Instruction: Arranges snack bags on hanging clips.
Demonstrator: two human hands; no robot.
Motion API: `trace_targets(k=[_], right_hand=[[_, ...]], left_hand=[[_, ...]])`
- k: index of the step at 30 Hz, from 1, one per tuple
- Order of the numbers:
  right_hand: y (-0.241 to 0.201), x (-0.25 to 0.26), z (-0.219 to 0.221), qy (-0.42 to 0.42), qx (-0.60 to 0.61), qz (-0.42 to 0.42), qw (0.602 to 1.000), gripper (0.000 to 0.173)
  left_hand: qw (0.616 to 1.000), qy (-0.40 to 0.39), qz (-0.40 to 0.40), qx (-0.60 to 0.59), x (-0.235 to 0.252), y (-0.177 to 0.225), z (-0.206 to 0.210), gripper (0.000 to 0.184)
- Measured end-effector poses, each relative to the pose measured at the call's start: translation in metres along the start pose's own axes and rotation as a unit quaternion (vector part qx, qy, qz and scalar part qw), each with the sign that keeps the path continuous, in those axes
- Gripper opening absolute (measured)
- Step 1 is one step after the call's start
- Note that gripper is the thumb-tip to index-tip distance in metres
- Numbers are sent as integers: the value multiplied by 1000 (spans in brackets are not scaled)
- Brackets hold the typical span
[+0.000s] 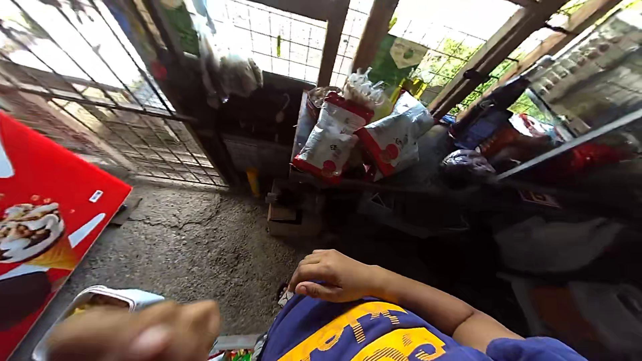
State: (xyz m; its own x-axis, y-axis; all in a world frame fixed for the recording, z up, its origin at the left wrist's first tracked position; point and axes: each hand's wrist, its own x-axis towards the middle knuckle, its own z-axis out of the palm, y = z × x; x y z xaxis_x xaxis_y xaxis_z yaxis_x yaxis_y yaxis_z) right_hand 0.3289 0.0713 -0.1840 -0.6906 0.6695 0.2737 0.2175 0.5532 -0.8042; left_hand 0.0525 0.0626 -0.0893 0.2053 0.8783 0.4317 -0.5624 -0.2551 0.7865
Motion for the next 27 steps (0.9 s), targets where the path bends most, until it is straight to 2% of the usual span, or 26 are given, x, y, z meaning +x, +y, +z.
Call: trace_targets(k=[3,7,9,12,14,16,19,21,23,24,27], right_hand=[[13,-19,-17,20,-48,1,999,28],[32,-48,-55,76,-103,12,992,21],[41,-63,-81,109,-113,15,987,20],[53,-87,-117,167,-121,8,979,20],[58,-104,-136,222,-130,-6,966,19],[63,-116,-155,315,-147,-29,937,17],[72,-134,-197,466,-237,-14,852,18],[83,-144,-237,534,-258,38,805,32],[95,-143,-273,568,-167,150,792,52],[103,-139,-289,579,-94,197,785,56],[127,-129,-319,555,88,291,775,55]], left_hand=[[996,-13,-80,46,35,-53,31,49],[978,-54,-121,159,61,-126,58,39],[967,-79,-164,177,79,-158,79,36],[945,-82,-272,162,106,-205,114,45],[940,-59,-300,152,120,-235,135,50],[950,-10,-271,158,135,-259,149,51],[956,64,-234,163,150,-281,162,46],[953,95,-236,166,155,-286,170,41],[949,106,-243,173,156,-287,174,40],[948,110,-245,173,157,-287,175,40],[948,122,-247,162,158,-287,179,37]])
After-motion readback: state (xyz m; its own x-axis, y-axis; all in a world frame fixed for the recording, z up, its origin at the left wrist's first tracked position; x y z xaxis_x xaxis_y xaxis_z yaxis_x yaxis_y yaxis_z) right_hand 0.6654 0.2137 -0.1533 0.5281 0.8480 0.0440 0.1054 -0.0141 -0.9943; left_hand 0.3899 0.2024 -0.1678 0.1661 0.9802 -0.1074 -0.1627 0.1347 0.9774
